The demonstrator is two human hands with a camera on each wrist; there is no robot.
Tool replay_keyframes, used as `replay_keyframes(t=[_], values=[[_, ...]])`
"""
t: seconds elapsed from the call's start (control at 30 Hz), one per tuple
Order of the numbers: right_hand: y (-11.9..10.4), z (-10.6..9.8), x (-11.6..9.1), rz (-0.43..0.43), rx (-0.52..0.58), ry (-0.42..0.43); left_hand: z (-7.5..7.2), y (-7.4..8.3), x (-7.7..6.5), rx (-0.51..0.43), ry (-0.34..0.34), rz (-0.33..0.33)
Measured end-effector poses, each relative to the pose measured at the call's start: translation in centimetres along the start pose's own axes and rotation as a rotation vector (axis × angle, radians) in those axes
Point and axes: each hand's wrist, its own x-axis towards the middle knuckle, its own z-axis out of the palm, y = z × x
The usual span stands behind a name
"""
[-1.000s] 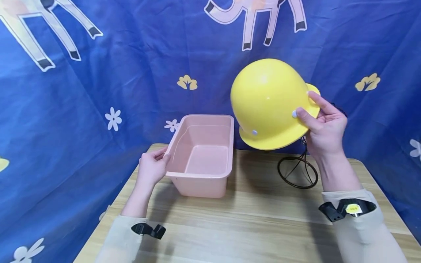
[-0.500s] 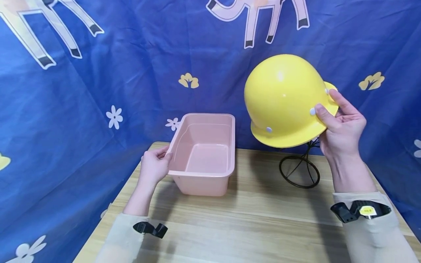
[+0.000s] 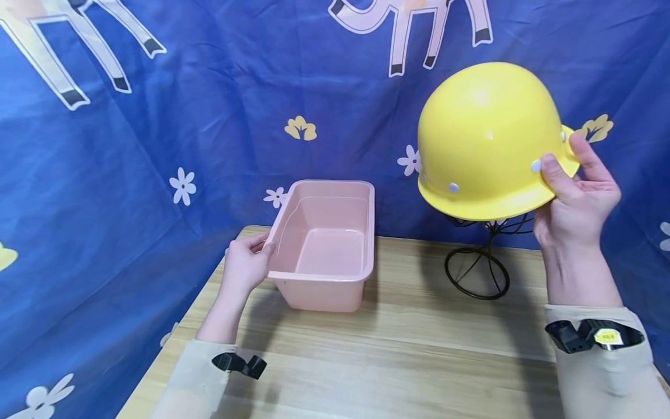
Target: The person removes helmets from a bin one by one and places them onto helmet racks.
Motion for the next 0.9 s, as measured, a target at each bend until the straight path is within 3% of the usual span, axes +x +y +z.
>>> replay_keyframes(t=[0.37,0.9], values=[[-1.0,-2.5,1.2,-0.087,-0.034,0.086,0.0,0.0,-0.1,-0.011,0.007,-0.001],[-1.9,-6.6,2.3,-0.042,0.023,0.199,0.0,0.1,-0.2,0.021,0.017,0.02]])
